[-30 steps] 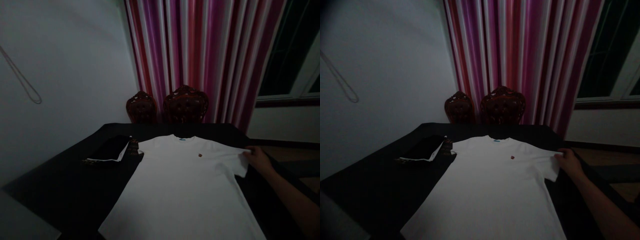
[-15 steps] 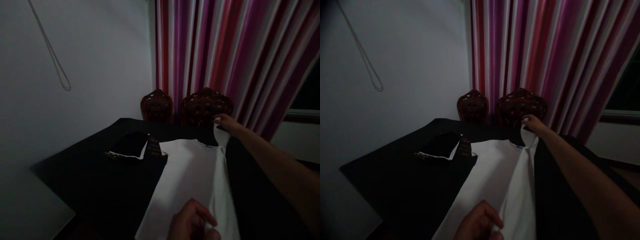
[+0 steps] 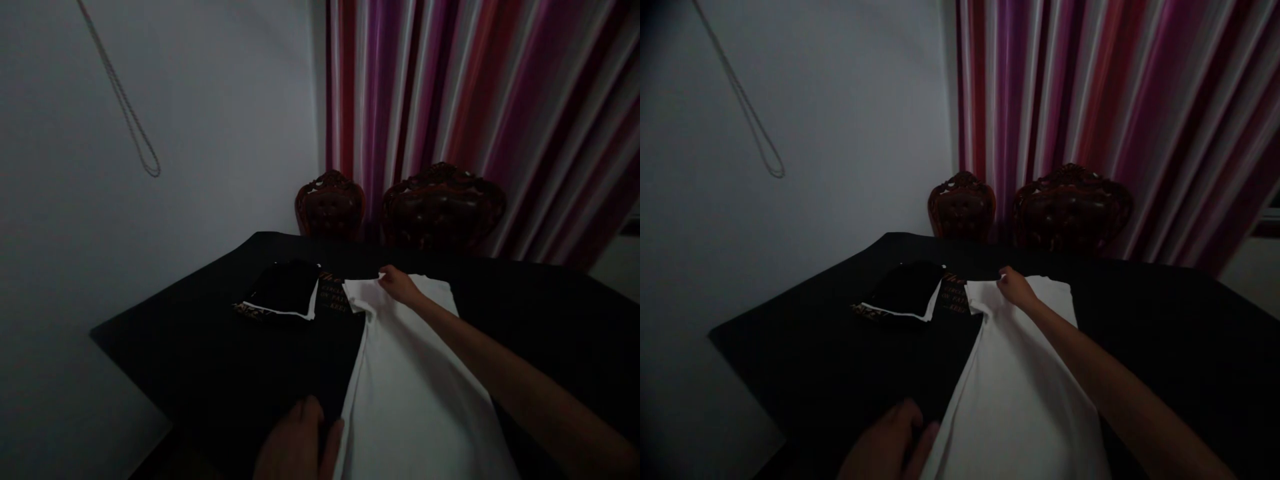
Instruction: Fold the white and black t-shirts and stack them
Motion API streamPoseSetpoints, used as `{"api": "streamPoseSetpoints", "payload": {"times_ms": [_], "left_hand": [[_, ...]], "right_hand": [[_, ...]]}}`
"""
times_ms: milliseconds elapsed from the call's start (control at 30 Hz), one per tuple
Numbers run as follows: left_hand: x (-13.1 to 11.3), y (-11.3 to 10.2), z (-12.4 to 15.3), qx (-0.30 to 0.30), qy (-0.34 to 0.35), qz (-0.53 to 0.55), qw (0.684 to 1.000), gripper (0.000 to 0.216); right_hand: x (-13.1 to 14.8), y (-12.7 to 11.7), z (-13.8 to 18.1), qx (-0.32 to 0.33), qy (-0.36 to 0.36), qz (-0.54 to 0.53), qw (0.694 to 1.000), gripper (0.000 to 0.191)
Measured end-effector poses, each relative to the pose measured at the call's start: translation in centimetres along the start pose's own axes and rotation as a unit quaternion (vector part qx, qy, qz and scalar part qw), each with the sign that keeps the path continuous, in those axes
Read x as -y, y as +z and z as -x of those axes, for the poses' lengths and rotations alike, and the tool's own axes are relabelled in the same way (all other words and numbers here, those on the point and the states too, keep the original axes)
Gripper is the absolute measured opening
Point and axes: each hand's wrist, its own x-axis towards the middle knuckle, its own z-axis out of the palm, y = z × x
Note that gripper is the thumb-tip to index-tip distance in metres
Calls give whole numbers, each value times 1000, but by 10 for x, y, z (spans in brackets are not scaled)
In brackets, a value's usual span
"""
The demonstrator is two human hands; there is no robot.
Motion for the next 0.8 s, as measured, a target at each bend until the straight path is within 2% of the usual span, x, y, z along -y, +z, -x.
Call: {"api": "streamPoseSetpoints", "payload": {"times_ms": [67,167,300,400,500,600,800], "left_hand": [[-11,-16,-36,-28,46,-44,998,33],[-32,-25,-113,-50,84,-77,992,33],[-60,-16,-217,-73,51,-91,992,28],[-75,-6,-271,-87,19,-99,991,29],[-84,5,-304,-92,-8,-108,990,36],[-87,16,-324,-70,-8,-118,991,39],[-76,20,-337,-24,18,-102,994,32]], "right_hand": [[-24,-9,22,-7,-8,53,999,36],[-50,-4,58,-10,-13,109,994,52],[-62,21,86,-21,-22,252,967,80],[-61,29,91,-21,-23,321,947,83],[-59,26,90,-13,-18,313,949,85],[-57,23,89,-5,-12,296,955,88],[-55,21,89,0,2,271,963,89]]}}
